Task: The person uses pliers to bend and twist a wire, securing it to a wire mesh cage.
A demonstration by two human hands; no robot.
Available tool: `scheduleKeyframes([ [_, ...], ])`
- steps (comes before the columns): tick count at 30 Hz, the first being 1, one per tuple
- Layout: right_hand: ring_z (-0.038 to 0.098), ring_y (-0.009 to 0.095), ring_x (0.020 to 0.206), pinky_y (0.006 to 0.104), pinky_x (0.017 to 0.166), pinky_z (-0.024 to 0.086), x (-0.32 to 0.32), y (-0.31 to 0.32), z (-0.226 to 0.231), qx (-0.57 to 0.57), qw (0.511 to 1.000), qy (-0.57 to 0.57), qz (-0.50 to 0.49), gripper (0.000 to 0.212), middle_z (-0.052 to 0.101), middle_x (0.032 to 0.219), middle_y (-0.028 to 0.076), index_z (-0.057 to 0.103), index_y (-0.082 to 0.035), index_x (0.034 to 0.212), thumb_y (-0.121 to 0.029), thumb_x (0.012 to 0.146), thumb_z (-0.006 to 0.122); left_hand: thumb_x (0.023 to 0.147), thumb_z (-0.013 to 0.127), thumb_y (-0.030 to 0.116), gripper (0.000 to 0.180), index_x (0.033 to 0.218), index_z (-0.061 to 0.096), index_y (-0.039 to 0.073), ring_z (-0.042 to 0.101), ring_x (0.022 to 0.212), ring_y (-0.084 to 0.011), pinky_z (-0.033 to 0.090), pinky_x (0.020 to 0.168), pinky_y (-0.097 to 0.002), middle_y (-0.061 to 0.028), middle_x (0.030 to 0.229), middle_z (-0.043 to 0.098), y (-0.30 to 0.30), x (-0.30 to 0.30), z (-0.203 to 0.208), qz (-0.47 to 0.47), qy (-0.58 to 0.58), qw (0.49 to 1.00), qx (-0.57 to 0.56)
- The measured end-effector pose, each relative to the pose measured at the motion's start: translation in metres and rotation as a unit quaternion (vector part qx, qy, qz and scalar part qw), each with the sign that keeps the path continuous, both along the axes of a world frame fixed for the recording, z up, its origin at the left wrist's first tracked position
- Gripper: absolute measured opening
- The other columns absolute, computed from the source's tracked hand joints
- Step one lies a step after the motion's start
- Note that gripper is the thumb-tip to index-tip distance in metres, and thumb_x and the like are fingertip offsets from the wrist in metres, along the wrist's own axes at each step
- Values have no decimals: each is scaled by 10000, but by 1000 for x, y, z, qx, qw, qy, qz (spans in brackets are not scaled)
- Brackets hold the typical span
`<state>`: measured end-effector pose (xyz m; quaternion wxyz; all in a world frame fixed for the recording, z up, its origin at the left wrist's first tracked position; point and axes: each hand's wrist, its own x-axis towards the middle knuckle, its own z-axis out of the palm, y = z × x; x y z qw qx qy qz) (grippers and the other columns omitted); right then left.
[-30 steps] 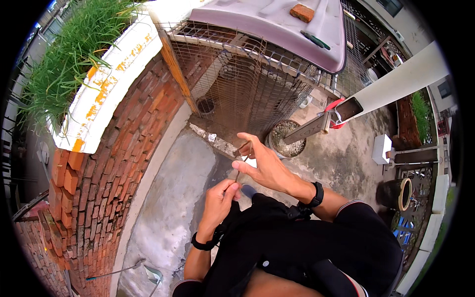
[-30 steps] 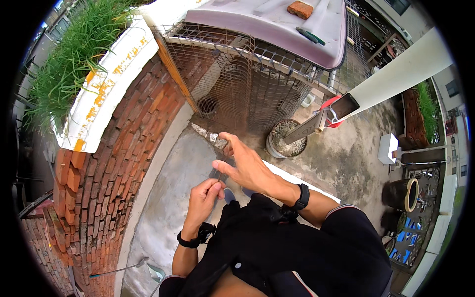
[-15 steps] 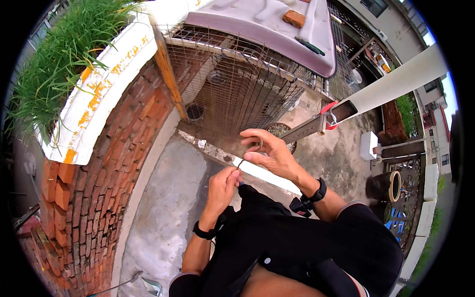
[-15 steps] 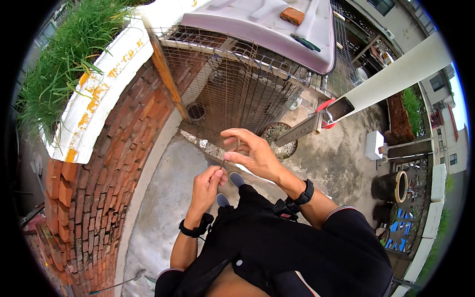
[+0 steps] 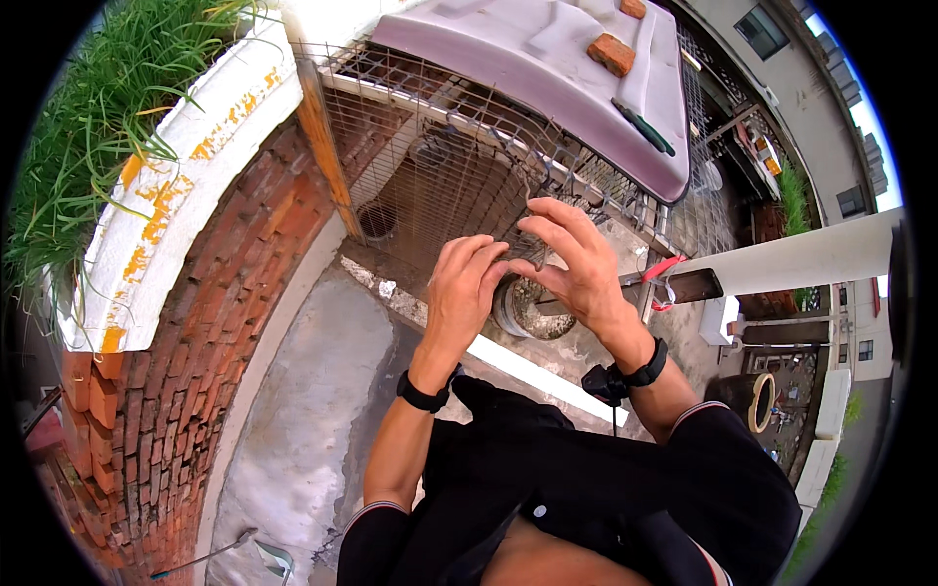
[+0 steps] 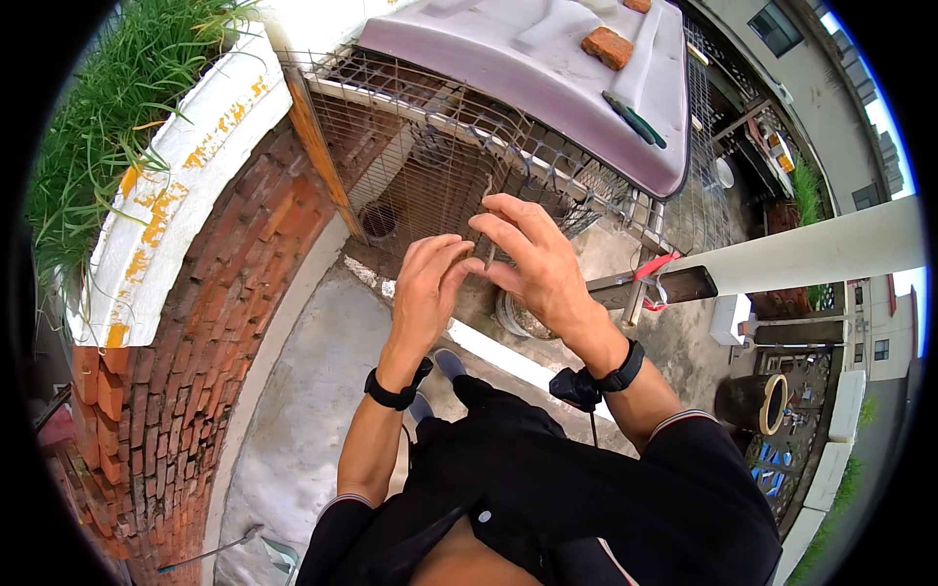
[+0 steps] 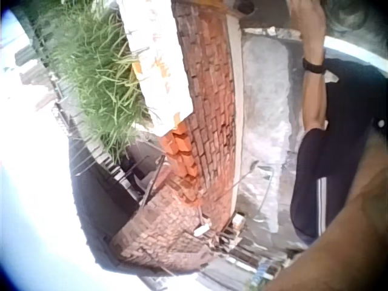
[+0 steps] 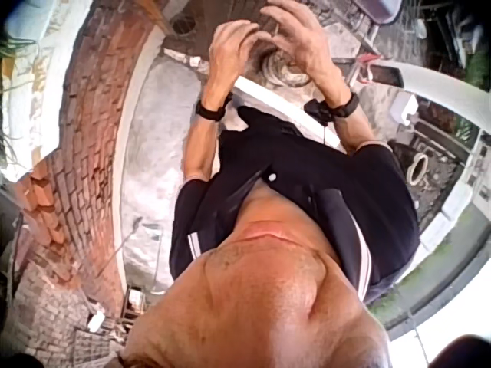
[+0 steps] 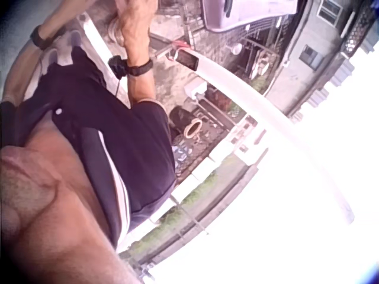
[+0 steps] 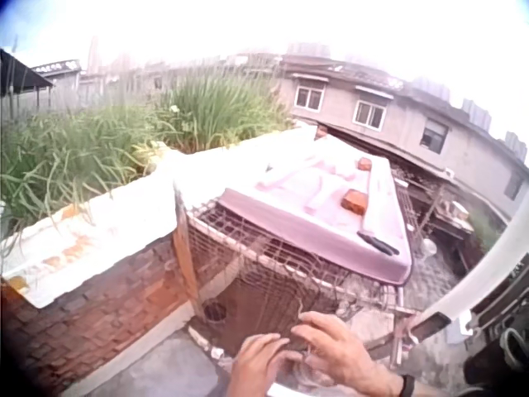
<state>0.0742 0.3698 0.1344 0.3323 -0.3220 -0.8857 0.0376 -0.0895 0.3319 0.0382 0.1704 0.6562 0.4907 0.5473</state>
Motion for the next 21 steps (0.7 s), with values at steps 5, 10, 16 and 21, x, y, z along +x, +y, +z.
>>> scheduleKeyframes([
  [5,618,337,1085,413,883,536,6,36,-12,-10,1000,10,-23,506,603,1240,147,649,-47,1170,-116,705,838,825,702,-2,255,1077,694,31,641,987,-342,533,827,-405,-137,1072,675,44,14,-6,-12,-13,1000,-17],
  [10,615,342,1098,413,895,529,8,67,-22,-13,999,17,-36,506,605,1239,152,652,-61,1191,-123,721,828,831,692,-20,243,1071,690,19,676,861,-359,552,730,-401,-150,978,689,79,17,-16,-8,4,1000,-26],
  [16,639,328,1074,400,884,533,4,97,-30,-17,998,16,-50,504,630,1224,144,657,-47,1184,-145,728,847,854,657,-48,221,1064,689,9,682,849,-379,549,701,-406,-167,970,687,109,17,-26,-9,-13,999,-43],
  [21,624,343,1091,411,903,526,5,113,-48,-35,997,32,-67,522,615,1242,155,629,-42,1230,-128,754,824,856,645,-58,206,1052,690,-10,675,859,-397,546,708,-404,-184,967,688,128,20,-36,-19,-13,998,-58],
])
